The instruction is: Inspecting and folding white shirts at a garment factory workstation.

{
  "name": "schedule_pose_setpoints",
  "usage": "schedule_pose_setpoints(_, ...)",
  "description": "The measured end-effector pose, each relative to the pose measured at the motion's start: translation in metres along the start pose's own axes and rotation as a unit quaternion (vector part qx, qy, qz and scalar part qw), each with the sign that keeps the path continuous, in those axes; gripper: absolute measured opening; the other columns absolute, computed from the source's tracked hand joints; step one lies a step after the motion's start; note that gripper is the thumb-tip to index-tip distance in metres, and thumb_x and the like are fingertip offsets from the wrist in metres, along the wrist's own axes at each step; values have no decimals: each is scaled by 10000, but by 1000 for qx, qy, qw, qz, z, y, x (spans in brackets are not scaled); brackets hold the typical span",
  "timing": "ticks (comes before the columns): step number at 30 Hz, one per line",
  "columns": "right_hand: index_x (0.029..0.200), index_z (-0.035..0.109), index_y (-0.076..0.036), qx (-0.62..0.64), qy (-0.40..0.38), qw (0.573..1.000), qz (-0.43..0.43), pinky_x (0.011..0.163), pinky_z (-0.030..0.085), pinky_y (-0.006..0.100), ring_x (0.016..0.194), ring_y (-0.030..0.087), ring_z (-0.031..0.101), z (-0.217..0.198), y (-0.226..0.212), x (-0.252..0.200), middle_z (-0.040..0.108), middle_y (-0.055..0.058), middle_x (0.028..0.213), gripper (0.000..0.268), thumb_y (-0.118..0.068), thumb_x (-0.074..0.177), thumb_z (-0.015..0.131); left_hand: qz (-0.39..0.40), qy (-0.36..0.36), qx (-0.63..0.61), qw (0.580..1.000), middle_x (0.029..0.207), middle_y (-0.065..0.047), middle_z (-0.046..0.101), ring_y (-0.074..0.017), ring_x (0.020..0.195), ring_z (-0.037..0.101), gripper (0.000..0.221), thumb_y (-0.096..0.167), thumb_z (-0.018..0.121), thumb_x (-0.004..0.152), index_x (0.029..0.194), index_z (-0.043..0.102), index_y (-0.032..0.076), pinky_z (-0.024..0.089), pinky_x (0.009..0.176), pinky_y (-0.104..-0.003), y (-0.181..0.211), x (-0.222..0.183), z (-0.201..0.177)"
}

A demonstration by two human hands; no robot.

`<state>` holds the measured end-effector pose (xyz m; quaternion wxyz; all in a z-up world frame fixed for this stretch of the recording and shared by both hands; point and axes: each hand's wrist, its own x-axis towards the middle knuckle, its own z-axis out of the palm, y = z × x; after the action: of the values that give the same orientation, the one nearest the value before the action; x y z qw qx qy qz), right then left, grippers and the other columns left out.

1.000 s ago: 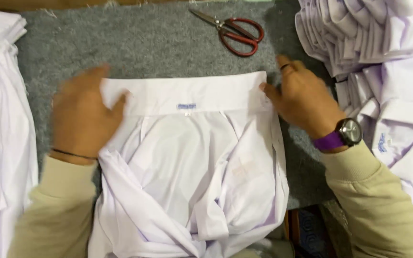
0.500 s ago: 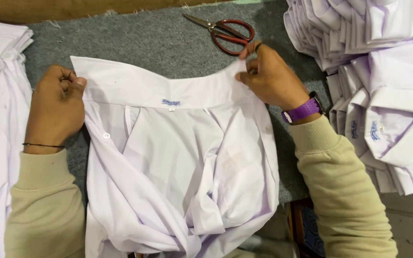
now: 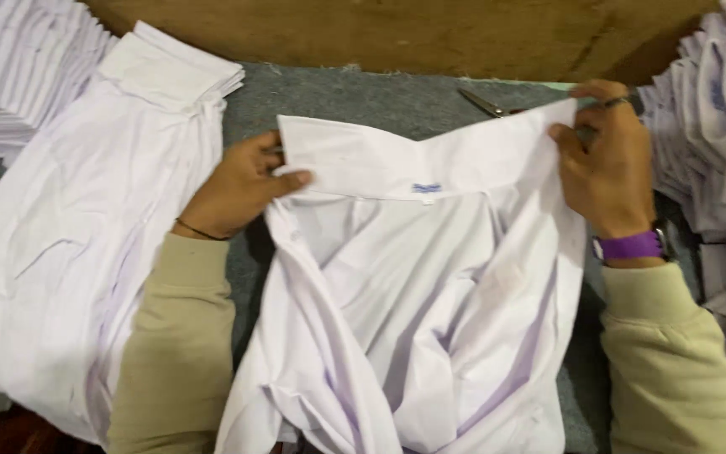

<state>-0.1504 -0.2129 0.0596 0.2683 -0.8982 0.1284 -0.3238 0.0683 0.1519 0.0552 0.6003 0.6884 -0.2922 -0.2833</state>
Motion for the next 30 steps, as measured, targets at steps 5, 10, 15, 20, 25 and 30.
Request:
schedule_pose_setpoints(5,1325,568,-18,-77,-25,990,112,697,456,402,796,271,629,-20,34,-12,693,128,970,345,-33,1019,727,12,-118,-37,992,1292,-70,705,-151,1184,668,420,77,715,906,1314,628,29,545,1024,-275,-5,-2,8)
schedule_pose_setpoints(10,1287,665,120,-217,7,973,-79,887,498,494,974,433,660,-21,43,-25,711,262,1200,317,41,981,636,31,-185,-160,969,1356,-150,665,-182,1215,644,535,37,681,933,1440,533,-46,537,1027,-298,-19,0,22)
schedule_pose_setpoints(15,1424,474,78,-20,-68,974,-216,1170,411,514,1309,445,540,23,-53,-33,557,291,1390,524,-91,993,721,36,-261,-271,926,1518,-199,531,-235,1386,538,679,67,735,916,1511,436,-67,435,1187,-356,-20,-7,50)
schedule_pose_setpoints(20,1615,172,-29,96,-156,962,-200,1300,293,468,1552,371,361,37,-75,-50,358,220,1638,928,-281,946,764,-2,-316,-235,919,1494,-196,553,-207,1305,584,655,34,602,955,1563,375,-52,477,1077,-286,11,-23,74)
schedule_pose_setpoints(25,1223,528,-3,118,-99,975,-160,1080,496,453,1221,367,637,33,-62,-58,631,158,1161,438,-209,922,771,-18,-319,-202,926,1461,-157,599,-187,1297,601,568,10,559,1003,1552,415,-7,497,1082,-292,16,-26,86)
schedule_pose_setpoints(30,1110,596,-9,-17,50,984,-171,751,561,485,838,441,707,30,-27,-65,663,122,878,172,-146,1065,688,92,-251,49,962,1407,-83,621,-176,1291,583,585,81,615,880,1450,495,30,434,1131,-313,15,-26,94)
